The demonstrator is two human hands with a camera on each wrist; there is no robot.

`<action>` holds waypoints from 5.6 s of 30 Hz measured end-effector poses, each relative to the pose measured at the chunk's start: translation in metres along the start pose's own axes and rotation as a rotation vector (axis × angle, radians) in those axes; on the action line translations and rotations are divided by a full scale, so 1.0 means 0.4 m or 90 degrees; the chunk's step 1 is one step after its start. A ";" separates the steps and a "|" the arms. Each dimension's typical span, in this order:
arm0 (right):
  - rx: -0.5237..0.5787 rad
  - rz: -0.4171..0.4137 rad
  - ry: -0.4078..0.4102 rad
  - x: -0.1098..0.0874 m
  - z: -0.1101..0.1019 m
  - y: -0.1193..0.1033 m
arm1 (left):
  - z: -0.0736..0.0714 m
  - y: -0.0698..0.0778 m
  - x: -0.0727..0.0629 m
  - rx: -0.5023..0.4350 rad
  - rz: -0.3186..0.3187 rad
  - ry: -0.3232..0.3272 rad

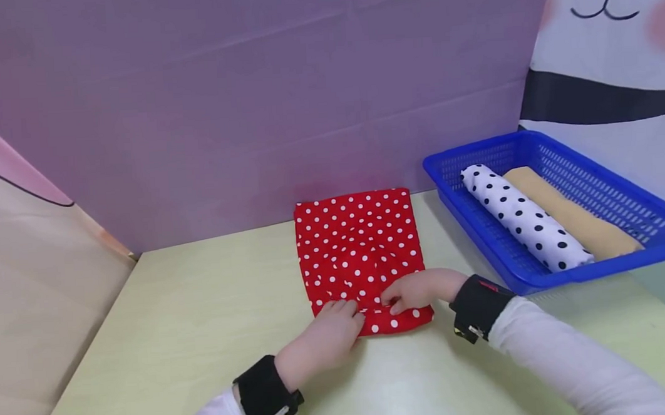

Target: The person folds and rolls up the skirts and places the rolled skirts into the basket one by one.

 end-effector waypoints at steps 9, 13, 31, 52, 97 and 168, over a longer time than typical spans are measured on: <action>0.050 0.024 -0.045 0.018 -0.019 0.026 | -0.006 0.023 0.038 0.053 0.010 0.004; 0.075 0.036 -0.031 0.020 -0.021 0.034 | -0.006 0.014 0.052 0.048 0.037 0.019; -0.383 -0.161 0.351 -0.088 0.035 -0.127 | 0.037 -0.117 0.074 -0.292 -0.062 0.026; -0.228 -0.064 0.307 0.028 0.027 -0.043 | 0.072 -0.135 0.107 -0.310 -0.061 -0.124; -0.411 -0.140 0.401 0.026 0.002 -0.127 | 0.104 -0.131 0.160 -0.426 -0.063 -0.187; -0.502 -0.168 0.369 0.024 0.038 -0.156 | 0.148 -0.164 0.096 -0.514 -0.085 -0.331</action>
Point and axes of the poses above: each hand's wrist, its own x-axis towards the middle knuckle, its own z-axis out of the palm, y = z × x, the point moved 8 cm from there along x, towards the middle knuckle, and after that the axes turned 13 degrees about x, right-handed, at the moved point
